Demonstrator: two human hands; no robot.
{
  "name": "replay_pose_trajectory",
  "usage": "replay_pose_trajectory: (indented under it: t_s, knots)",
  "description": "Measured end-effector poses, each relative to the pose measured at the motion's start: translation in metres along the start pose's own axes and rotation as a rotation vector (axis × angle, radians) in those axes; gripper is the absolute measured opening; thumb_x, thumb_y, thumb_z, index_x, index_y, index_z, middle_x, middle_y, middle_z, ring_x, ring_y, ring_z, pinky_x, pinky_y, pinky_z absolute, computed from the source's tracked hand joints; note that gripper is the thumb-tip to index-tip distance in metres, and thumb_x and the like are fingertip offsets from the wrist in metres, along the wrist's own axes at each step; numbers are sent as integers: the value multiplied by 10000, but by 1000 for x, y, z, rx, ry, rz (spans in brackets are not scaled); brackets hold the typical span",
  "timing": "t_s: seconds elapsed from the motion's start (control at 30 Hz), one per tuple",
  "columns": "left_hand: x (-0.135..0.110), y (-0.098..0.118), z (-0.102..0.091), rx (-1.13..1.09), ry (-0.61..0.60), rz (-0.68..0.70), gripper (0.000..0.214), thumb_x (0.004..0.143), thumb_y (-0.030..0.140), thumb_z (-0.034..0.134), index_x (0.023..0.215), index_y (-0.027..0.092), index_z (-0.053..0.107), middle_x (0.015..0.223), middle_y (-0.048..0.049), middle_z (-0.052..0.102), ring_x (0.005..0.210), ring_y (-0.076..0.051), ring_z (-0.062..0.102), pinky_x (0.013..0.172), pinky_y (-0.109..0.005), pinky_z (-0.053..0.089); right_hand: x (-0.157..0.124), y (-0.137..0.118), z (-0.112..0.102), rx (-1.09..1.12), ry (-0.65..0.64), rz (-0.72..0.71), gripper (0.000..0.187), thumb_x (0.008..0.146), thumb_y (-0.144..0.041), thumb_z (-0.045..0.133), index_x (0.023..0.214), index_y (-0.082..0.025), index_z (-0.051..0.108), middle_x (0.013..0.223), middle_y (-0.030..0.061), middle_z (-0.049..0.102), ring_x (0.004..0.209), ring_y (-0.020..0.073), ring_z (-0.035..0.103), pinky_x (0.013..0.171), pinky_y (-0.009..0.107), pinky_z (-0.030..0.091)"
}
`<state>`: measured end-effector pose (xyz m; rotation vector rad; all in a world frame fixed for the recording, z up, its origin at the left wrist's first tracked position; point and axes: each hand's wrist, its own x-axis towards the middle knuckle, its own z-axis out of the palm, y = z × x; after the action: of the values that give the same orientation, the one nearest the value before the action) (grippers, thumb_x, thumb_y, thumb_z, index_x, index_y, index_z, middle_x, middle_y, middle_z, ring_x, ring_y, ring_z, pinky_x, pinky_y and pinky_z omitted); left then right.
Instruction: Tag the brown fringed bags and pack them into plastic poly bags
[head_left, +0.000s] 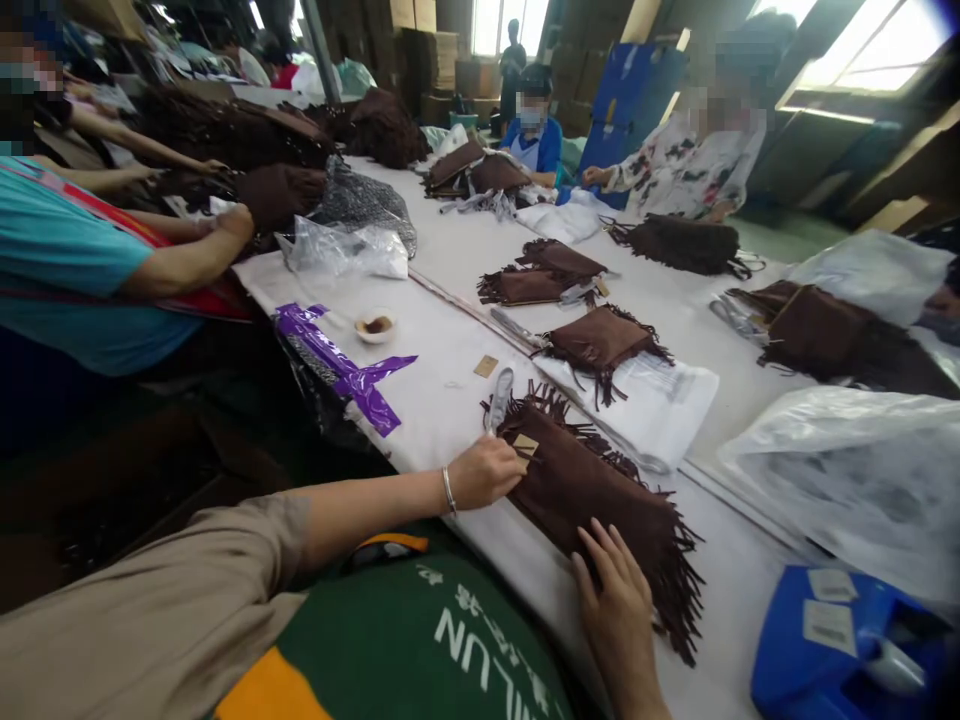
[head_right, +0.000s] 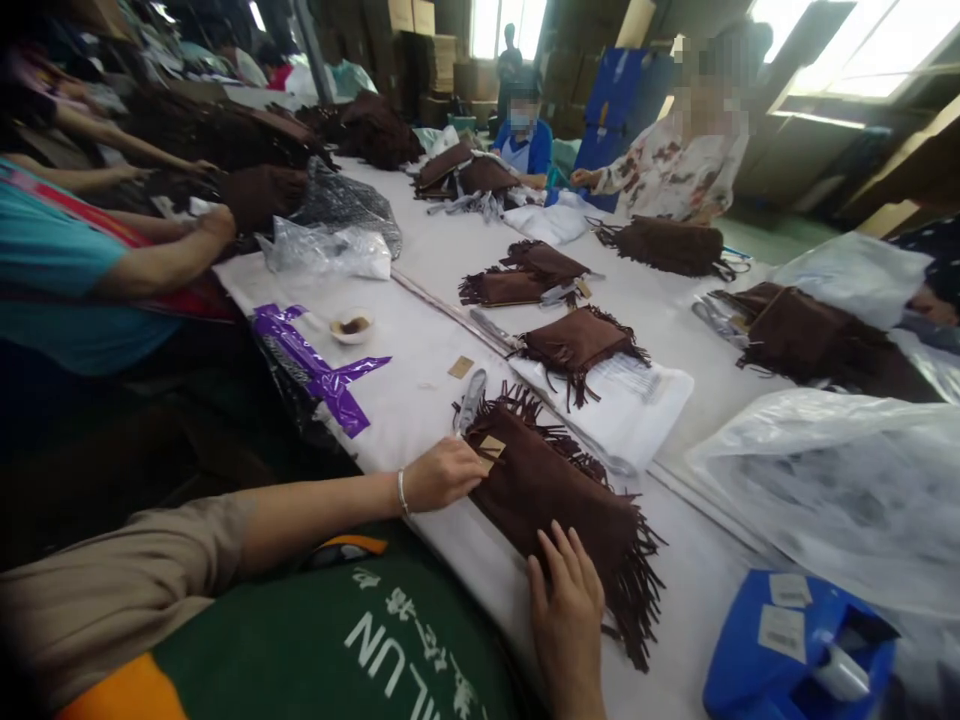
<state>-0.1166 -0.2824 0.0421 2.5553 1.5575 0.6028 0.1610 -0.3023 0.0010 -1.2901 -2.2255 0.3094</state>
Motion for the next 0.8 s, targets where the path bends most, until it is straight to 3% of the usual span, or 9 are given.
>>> replay_pose_trajectory:
  t_s: [0.1,0.2,0.3,0.4,0.47,0.57,0.63,0.7,0.8]
  knots:
    - [-15,-28,-15,-61,5,-288,202,920,299,501,867,167,646,867,-47,636,856,-168,551,825,-296,388,12,-11,4,123,-11,187,362,893,-482,450,1035,-226,663,1090,82,666,1070,262,569,966,428,390]
    - [-31,-38,-14,-126,-168,-378,293,882,411,557,763,156,638,761,-38,631,767,-161,558,747,-266,412,45,-33,15,326,-217,424,380,862,-538,458,920,-235,679,906,62,702,827,229,641,764,345,465]
    - [-41,-28,-6,-146,-271,-385,339,818,493,618,814,154,633,791,-44,644,798,-179,575,731,-257,426,87,-54,39,485,-371,579,385,802,-572,518,820,-218,668,620,25,660,511,178,592,538,290,427]
    - [-40,-15,-2,-181,-332,-544,334,810,508,611,824,176,646,771,-30,664,751,-182,600,660,-247,420,114,-63,62,585,-390,626,379,731,-570,599,722,-192,618,481,-4,580,364,134,495,417,251,352]
    - [-37,-10,-3,-342,-414,-638,330,842,508,560,833,195,663,700,-4,669,662,-157,607,599,-226,405,116,-63,66,666,-391,665,391,713,-574,609,670,-188,565,475,-13,555,347,111,461,379,230,317]
    - [-34,-11,-3,-655,-533,-655,358,900,489,466,857,196,667,612,22,658,540,-116,589,536,-199,389,101,-55,56,779,-375,729,421,727,-601,576,677,-191,499,510,-35,524,368,80,429,372,203,305]
    - [-33,-17,-3,-645,-484,-652,352,909,460,465,813,184,661,604,19,651,536,-111,584,538,-196,384,86,-49,44,844,-353,777,425,725,-599,590,725,-182,505,540,-46,521,391,66,426,383,186,311]
    - [-30,-24,-3,-464,-339,-621,304,896,428,512,788,180,651,660,6,657,619,-124,600,584,-203,390,74,-47,36,906,-326,832,426,706,-579,634,762,-169,532,562,-45,536,402,59,439,388,173,311]
    - [-22,-34,-3,-219,-190,-478,218,859,391,594,922,184,619,805,-20,665,769,-160,610,671,-225,412,62,-47,36,898,-321,882,429,692,-572,659,742,-161,545,560,-31,564,401,71,480,391,176,328]
